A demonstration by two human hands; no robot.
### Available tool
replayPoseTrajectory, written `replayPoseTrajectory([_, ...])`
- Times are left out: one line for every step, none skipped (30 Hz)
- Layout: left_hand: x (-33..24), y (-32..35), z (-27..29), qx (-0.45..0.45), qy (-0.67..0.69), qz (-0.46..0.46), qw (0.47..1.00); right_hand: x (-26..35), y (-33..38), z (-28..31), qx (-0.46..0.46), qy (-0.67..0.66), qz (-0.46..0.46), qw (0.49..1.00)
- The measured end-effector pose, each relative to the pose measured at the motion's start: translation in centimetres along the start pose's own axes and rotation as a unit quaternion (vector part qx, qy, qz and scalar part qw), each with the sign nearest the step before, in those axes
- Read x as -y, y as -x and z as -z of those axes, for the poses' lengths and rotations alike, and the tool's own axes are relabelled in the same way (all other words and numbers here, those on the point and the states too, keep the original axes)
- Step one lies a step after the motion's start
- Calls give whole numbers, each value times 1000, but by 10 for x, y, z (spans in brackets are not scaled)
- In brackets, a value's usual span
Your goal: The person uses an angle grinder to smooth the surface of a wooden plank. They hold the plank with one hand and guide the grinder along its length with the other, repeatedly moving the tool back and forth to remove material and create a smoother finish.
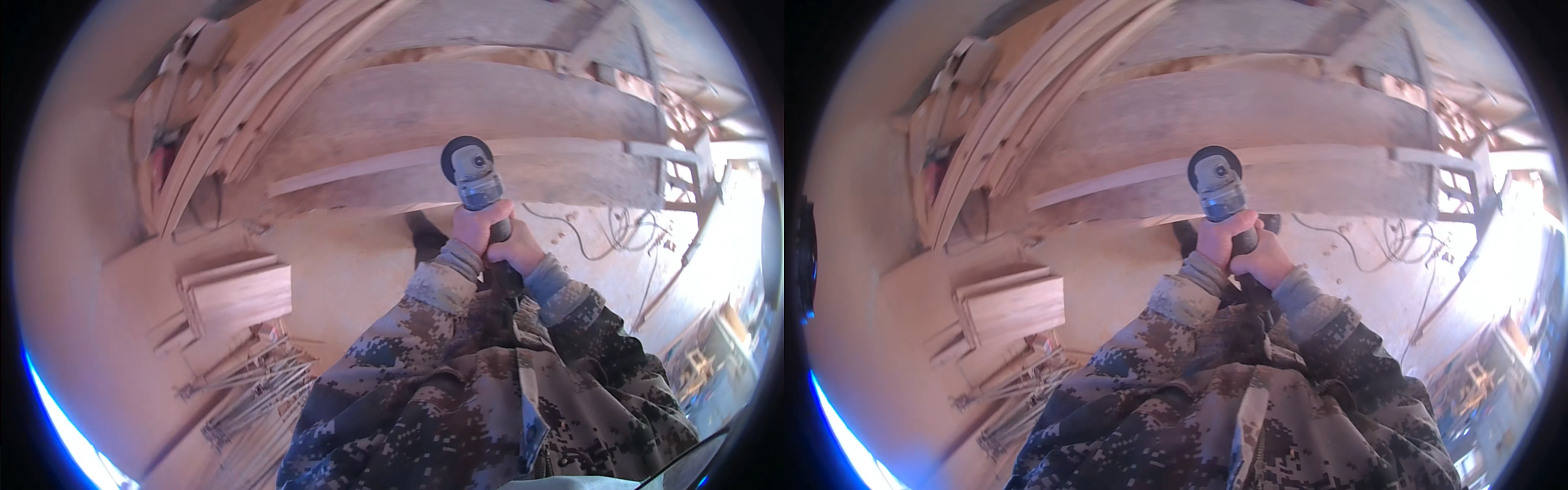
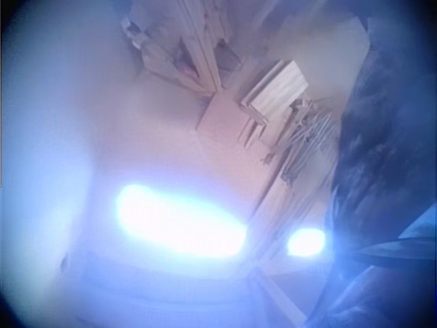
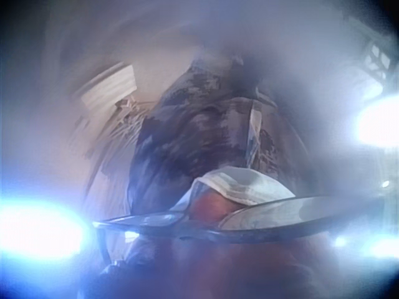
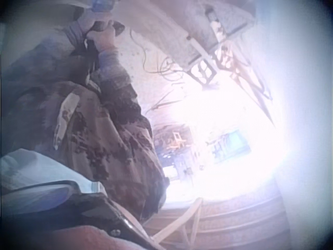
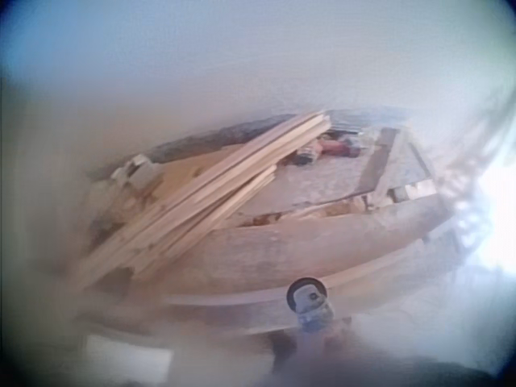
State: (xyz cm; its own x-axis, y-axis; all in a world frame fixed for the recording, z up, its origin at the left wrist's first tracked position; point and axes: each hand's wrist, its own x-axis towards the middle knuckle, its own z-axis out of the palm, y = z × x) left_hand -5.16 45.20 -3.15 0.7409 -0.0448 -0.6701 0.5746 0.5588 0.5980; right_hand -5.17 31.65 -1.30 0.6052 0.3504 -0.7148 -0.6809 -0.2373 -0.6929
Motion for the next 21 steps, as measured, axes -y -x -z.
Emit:
replayPoseTrajectory([-9, 8, 15, -2, 46, 0, 999, 6, -4, -16, 19, 1, -18, 1000])
replayPoseTrajectory([-19, 14, 31, -17, 57, 2, 998, 14, -7, -30, 46, -11, -27, 999])
replayPoseTrajectory([-27, 19, 43, -27, 71, 0, 997, 18, -12, -47, 29, 14, -20, 999])
replayPoseTrajectory([-37, 25, 59, -29, 92, -8, 995, 24, -16, -67, 40, 25, -9, 999])
replayPoseTrajectory([-45, 29, 72, -42, 92, -16, 995, 29, -20, -82, 48, 35, -10, 998])
replayPoseTrajectory([-55, 31, 89, -49, 99, -30, 993, 34, -28, -100, 52, 49, -24, 997])
replayPoseTrajectory([-64, 34, 106, -55, 106, -43, 992, 38, -36, -117, 65, 58, -12, 996])
replayPoseTrajectory([-72, 36, 124, -65, 118, -44, 990, 42, -43, -135, 74, 69, -14, 995])
replayPoseTrajectory([-79, 39, 141, -74, 130, -46, 988, 45, -50, -152, 87, 76, -17, 993])
replayPoseTrajectory([-86, 41, 157, -82, 143, -46, 985, 49, -58, -169, 87, 100, -9, 991])
replayPoseTrajectory([-92, 43, 172, -87, 147, -58, 984, 53, -67, -184, 94, 119, -2, 988])
replayPoseTrajectory([-99, 45, 189, -87, 160, -68, 981, 57, -73, -201, 98, 139, -3, 985])
replayPoseTrajectory([-105, 46, 201, -86, 173, -81, 978, 60, -75, -216, 94, 88, 44, 991])
replayPoseTrajectory([-111, 47, 214, -85, 185, -95, 975, 66, -81, -231, 96, 121, 34, 987])
replayPoseTrajectory([-118, 48, 228, -81, 180, -96, 976, 73, -89, -245, 102, 144, 33, 984])
replayPoseTrajectory([-124, 49, 242, -87, 192, -85, 974, 80, -95, -260, 88, 193, 3, 977])
replayPoseTrajectory([-131, 50, 254, -90, 205, -74, 972, 87, -98, -270, 135, 170, -13, 976])
replayPoseTrajectory([-136, 52, 264, -99, 213, -57, 970, 94, -101, -278, 150, 176, -24, 973])
replayPoseTrajectory([-139, 54, 272, -106, 198, -62, 973, 100, -104, -285, 156, 191, -51, 968])
replayPoseTrajectory([-140, 57, 276, -109, 205, -68, 970, 105, -102, -292, 176, 187, -60, 965])
replayPoseTrajectory([-141, 57, 280, -120, 211, -76, 967, 107, -103, -296, 185, 180, -77, 963])
